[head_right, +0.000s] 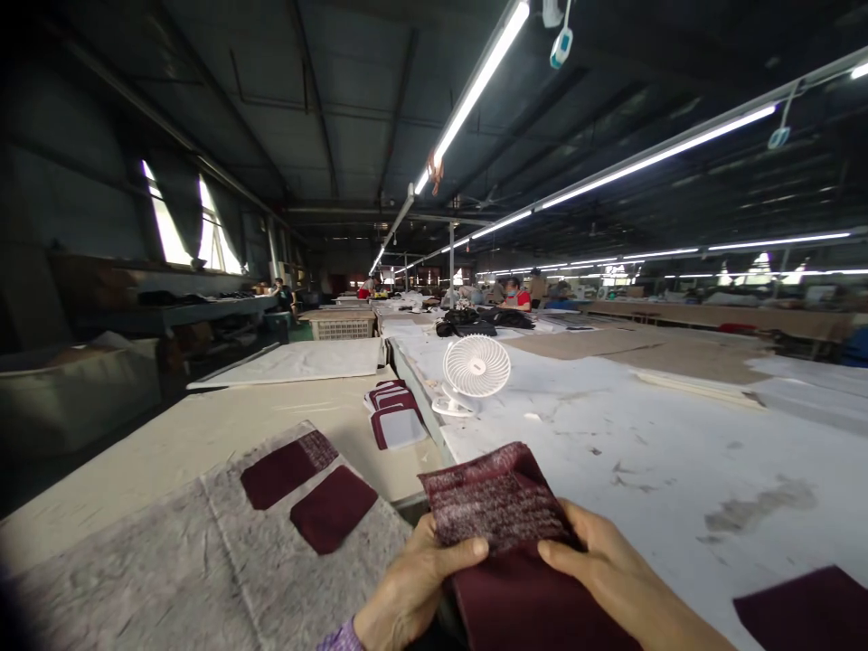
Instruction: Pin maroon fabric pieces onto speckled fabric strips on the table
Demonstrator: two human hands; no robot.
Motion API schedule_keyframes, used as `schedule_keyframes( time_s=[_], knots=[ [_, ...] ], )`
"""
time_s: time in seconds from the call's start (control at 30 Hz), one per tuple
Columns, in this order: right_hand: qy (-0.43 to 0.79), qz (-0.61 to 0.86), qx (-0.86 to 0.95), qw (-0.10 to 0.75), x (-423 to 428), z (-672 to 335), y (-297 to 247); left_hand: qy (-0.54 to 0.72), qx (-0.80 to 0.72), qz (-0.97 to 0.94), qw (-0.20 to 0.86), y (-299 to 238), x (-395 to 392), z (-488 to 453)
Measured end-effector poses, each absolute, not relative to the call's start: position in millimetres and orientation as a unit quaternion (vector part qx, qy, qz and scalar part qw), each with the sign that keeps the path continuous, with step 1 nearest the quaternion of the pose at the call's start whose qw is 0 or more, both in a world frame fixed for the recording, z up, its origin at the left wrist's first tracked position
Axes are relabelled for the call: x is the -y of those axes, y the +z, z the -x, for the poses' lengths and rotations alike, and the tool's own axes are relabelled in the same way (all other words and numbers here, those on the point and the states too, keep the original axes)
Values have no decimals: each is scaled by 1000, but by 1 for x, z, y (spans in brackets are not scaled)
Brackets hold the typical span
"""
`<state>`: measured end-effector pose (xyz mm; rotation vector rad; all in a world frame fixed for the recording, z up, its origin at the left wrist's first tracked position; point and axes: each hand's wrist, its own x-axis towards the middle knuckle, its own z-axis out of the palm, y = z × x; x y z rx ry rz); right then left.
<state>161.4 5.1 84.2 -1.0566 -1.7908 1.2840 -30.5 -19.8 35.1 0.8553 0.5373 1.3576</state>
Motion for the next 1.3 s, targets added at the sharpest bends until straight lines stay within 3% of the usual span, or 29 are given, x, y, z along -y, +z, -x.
schedule_keyframes(
  time_s=[0.33, 0.47, 0.6, 0.73, 0.87, 0.97, 1.07, 1.3],
  knots=[
    [507, 418, 683, 320, 4, -167, 101, 477, -158, -413, 759, 26, 15, 51],
    [508, 476, 628, 347, -8, -185, 109, 490, -138, -428, 747, 21, 11, 68],
    [469, 524, 625, 338, -44, -209, 83, 550, -221, -463, 659, 22, 9, 64],
    [244, 630, 677, 293, -75, -225, 49, 504, -331, -652, 460, 24, 14, 44],
    [74, 568, 773, 272, -55, -228, 60, 437, -368, -764, 301, 20, 17, 38],
    [143, 466, 858, 163, -15, -217, 81, 431, -386, -762, 290, 13, 16, 40],
    [96, 412, 901, 94, 22, -202, 91, 440, -387, -764, 271, 8, 16, 36],
    [46, 407, 907, 95, 27, -204, 83, 465, -365, -790, 163, 12, 19, 10]
  ],
)
